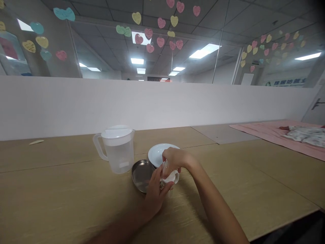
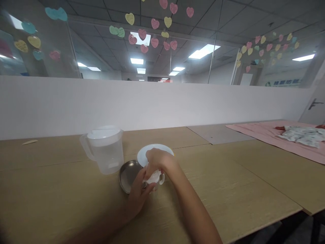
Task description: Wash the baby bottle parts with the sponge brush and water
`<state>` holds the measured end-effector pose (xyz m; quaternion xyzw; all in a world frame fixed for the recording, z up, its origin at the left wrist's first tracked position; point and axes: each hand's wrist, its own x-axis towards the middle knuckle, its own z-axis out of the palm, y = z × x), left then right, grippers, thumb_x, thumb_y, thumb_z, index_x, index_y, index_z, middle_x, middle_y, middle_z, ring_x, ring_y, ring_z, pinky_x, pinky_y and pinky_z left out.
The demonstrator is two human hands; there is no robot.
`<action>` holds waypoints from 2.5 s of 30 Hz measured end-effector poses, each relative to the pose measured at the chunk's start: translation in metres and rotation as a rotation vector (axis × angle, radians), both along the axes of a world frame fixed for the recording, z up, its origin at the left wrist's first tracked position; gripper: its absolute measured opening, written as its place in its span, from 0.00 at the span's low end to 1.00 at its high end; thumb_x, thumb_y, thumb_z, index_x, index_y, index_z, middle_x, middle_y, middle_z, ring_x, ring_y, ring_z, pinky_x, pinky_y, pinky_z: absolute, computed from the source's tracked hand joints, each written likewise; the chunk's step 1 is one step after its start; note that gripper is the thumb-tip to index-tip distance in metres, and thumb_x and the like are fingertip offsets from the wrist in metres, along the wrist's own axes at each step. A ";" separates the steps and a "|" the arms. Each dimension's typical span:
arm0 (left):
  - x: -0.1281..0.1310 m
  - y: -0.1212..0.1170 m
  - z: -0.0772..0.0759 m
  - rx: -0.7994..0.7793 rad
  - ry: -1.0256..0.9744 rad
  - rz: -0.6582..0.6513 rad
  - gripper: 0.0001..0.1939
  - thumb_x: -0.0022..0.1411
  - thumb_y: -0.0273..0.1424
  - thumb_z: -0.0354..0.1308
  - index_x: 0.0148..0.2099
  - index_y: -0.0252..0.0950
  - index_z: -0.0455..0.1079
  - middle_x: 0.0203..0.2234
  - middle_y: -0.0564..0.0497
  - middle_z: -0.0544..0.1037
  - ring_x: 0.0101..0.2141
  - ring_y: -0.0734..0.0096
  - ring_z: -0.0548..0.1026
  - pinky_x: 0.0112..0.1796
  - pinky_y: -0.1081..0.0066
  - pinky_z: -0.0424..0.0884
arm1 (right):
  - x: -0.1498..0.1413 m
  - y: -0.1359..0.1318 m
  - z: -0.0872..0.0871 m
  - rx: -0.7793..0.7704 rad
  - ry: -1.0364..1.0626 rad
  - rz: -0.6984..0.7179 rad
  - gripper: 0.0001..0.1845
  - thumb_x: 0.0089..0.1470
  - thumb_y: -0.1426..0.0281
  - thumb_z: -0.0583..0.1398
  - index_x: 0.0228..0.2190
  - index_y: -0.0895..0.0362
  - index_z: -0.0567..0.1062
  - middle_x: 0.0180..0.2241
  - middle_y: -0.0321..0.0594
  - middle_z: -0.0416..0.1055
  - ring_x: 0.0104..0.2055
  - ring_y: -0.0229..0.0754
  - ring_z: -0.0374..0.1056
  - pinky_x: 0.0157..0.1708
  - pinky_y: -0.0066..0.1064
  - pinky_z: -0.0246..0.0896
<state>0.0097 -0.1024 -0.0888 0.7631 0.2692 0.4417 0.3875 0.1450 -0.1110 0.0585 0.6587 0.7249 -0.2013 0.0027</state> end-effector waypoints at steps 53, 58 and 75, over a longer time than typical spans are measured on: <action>0.010 -0.009 0.000 -0.059 0.016 -0.018 0.32 0.51 0.30 0.60 0.58 0.39 0.59 0.51 0.46 0.70 0.47 0.61 0.71 0.39 0.70 0.72 | 0.061 0.034 -0.014 0.248 0.000 -0.089 0.24 0.39 0.64 0.65 0.40 0.57 0.69 0.42 0.41 0.71 0.40 0.42 0.67 0.30 0.25 0.57; 0.010 -0.010 0.000 -0.096 0.021 -0.020 0.31 0.51 0.29 0.59 0.58 0.39 0.58 0.51 0.46 0.70 0.46 0.62 0.71 0.38 0.70 0.71 | 0.050 0.058 -0.032 0.126 -0.115 -0.086 0.28 0.40 0.63 0.65 0.44 0.58 0.69 0.45 0.44 0.71 0.43 0.45 0.69 0.31 0.26 0.58; -0.001 0.001 -0.002 0.051 0.129 -0.013 0.31 0.50 0.33 0.61 0.57 0.39 0.59 0.46 0.47 0.73 0.34 0.69 0.74 0.33 0.72 0.73 | 0.045 0.056 -0.035 0.080 -0.152 -0.073 0.31 0.40 0.62 0.65 0.48 0.57 0.68 0.48 0.46 0.70 0.47 0.48 0.68 0.38 0.30 0.61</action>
